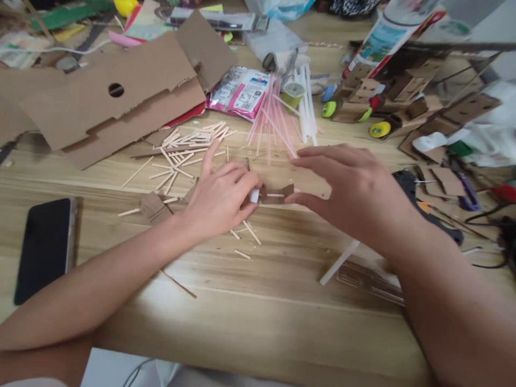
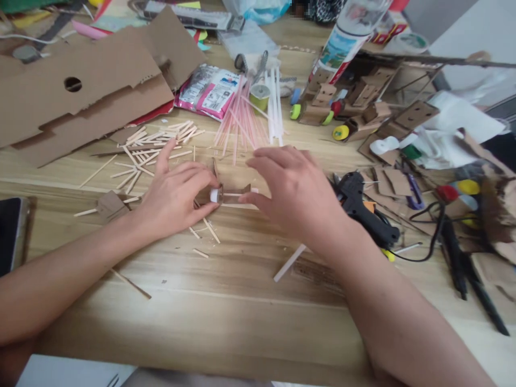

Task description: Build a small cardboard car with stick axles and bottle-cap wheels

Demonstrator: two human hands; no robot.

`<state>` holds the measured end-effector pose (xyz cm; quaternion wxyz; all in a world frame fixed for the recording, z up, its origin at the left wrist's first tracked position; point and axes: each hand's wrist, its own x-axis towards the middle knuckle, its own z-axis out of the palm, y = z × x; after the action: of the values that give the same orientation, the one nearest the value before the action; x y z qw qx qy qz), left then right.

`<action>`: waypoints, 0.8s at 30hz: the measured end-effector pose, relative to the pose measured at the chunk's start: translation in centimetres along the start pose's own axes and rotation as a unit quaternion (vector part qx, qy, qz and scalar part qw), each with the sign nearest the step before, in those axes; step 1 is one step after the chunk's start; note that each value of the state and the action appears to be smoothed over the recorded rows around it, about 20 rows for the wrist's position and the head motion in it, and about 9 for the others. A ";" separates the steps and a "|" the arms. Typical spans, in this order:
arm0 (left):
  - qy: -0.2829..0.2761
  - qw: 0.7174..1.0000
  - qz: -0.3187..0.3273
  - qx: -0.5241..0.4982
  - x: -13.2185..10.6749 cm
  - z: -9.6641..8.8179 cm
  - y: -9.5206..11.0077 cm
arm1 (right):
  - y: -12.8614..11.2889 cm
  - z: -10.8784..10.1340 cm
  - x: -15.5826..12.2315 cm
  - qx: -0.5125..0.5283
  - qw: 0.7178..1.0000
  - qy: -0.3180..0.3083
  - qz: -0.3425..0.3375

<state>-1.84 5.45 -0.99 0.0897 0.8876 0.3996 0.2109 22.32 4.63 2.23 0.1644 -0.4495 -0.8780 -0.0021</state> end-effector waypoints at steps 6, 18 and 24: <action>-0.005 1.000 -0.001 -0.010 -0.1 -0.3 0.2 | 1.6 -1.3 -0.2 0.016 0.997 -0.067 0.029; 0.020 1.000 0.004 0.007 -0.2 -0.1 0.2 | -0.5 0.3 0.7 -0.032 0.986 -0.156 0.041; 0.033 0.999 0.010 0.012 -0.1 0.0 0.0 | -0.2 0.4 0.6 -0.022 0.989 -0.147 0.027</action>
<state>-1.91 5.32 -1.00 0.0634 0.8853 0.3957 0.2359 21.65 5.06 2.03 0.0237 -0.4721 -0.8799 0.0488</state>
